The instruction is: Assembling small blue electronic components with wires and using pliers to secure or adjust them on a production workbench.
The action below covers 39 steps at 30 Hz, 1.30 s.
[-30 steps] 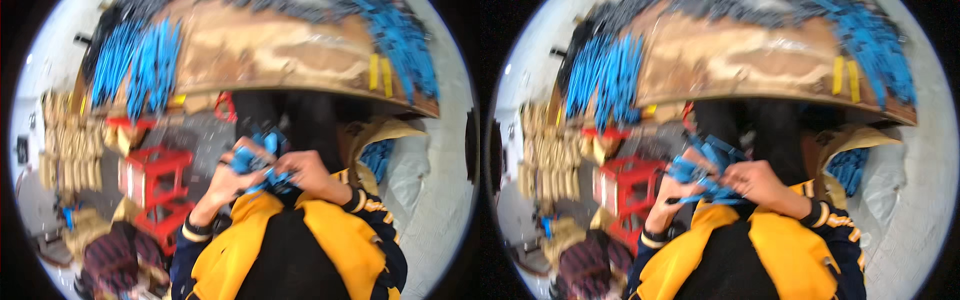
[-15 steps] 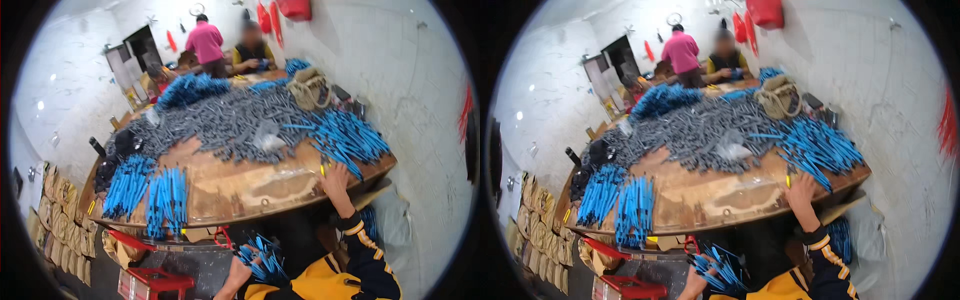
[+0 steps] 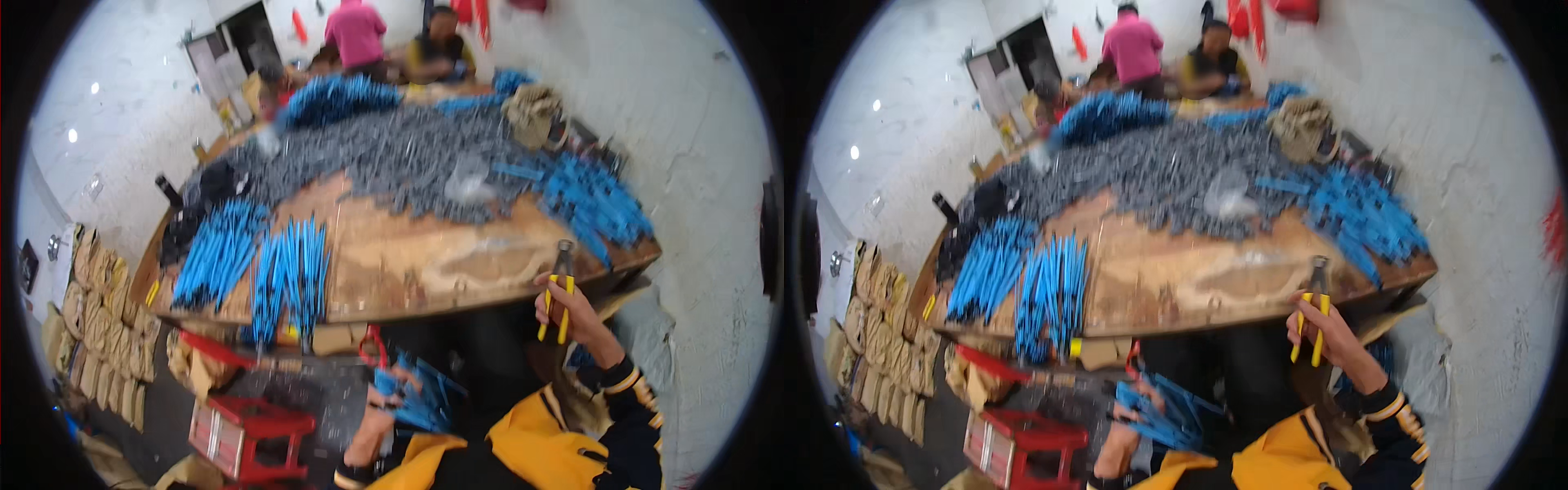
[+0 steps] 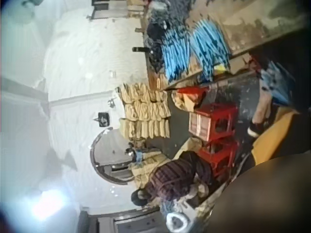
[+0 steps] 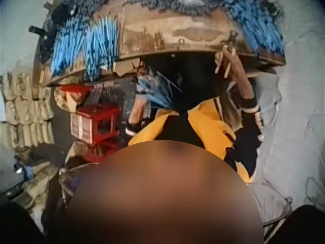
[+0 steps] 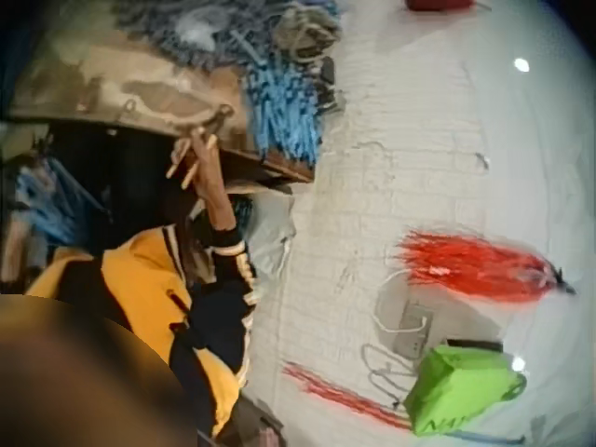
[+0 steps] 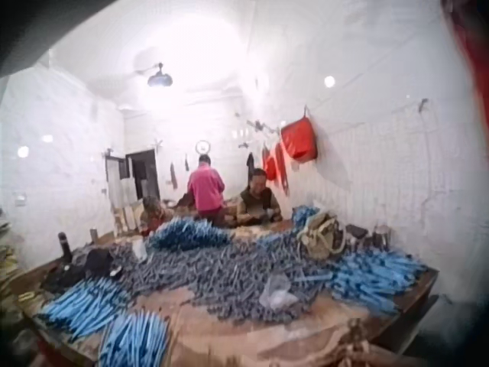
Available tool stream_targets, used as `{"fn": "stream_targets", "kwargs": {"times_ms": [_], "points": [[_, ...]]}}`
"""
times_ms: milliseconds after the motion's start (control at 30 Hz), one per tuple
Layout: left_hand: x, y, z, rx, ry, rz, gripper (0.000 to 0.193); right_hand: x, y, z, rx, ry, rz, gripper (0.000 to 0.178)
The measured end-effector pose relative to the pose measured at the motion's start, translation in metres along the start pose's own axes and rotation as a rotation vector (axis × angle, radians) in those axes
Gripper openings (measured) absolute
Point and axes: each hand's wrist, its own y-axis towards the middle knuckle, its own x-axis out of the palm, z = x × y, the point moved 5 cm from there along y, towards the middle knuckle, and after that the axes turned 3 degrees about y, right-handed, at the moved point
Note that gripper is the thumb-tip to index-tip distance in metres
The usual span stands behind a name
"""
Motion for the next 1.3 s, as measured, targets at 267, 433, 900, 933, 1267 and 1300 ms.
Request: {"fn": "stream_targets", "kwargs": {"times_ms": [267,433,900,933,1267,1300], "points": [[0.061,0.017,0.022,-0.124,0.595,0.185,0.03,0.117,-0.039,0.04,0.011,-1.113,-0.726,0.031],[0.074,0.006,0.024,-0.08,0.788,0.152,0.034,0.125,-0.041,0.055,0.059,-1.073,-0.765,0.037],[0.091,0.013,0.022,-0.107,0.912,0.082,0.035,0.105,-0.035,0.057,0.042,-1.142,-0.847,0.038],[0.088,0.014,0.021,-0.103,0.884,0.077,0.035,0.105,-0.037,0.056,0.039,-1.141,-0.852,0.038],[0.09,0.019,0.012,-0.025,0.889,0.174,0.036,0.105,-0.037,0.04,-0.208,-1.547,-0.654,0.045],[0.09,0.019,0.011,-0.023,0.886,0.172,0.036,0.098,-0.035,0.048,-0.009,-1.431,-0.65,0.046]]}}
